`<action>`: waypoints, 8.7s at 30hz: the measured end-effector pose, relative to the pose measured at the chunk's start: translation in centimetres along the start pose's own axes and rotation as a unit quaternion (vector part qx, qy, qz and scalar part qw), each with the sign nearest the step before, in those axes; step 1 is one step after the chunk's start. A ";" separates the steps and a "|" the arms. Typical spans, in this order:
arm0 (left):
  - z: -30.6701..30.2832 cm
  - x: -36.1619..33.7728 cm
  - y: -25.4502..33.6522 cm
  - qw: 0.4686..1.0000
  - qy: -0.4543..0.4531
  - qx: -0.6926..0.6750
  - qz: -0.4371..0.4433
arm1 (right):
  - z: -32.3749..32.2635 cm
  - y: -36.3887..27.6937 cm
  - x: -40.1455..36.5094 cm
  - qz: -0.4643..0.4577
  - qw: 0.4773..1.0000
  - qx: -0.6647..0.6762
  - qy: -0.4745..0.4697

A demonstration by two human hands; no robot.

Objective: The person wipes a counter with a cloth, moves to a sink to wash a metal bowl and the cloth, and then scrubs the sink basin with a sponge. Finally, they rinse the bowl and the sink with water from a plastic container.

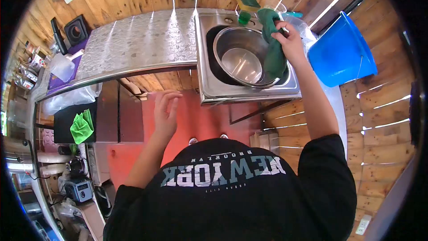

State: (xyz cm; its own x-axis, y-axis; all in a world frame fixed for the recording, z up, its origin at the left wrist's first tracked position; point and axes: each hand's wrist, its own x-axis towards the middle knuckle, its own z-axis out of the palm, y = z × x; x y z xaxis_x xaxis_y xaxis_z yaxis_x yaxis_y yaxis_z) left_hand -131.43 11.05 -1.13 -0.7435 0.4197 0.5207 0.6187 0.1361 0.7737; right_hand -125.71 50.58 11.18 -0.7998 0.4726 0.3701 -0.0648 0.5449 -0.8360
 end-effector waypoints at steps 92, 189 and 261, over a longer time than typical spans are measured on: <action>25.8 20.0 -1.8 0.779 -0.563 0.220 0.164 | -8.7 12.8 -5.0 0.305 0.934 0.166 -0.088; 15.5 27.2 3.4 0.944 -0.305 -0.111 -0.061 | -5.5 -0.7 10.4 -0.126 0.943 -0.164 -0.260; 15.9 15.4 1.0 0.959 -0.083 0.163 -0.219 | 12.5 12.5 0.4 -0.158 0.849 -0.312 -0.397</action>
State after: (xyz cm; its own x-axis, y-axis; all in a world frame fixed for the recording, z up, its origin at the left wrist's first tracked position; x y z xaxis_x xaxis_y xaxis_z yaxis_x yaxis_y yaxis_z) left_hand -138.23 31.90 1.95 -0.9158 0.3920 0.0870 0.3239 0.5931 0.7371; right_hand -134.32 48.89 -4.18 -0.9675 -0.2454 -0.0608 -0.2198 0.9354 -0.2768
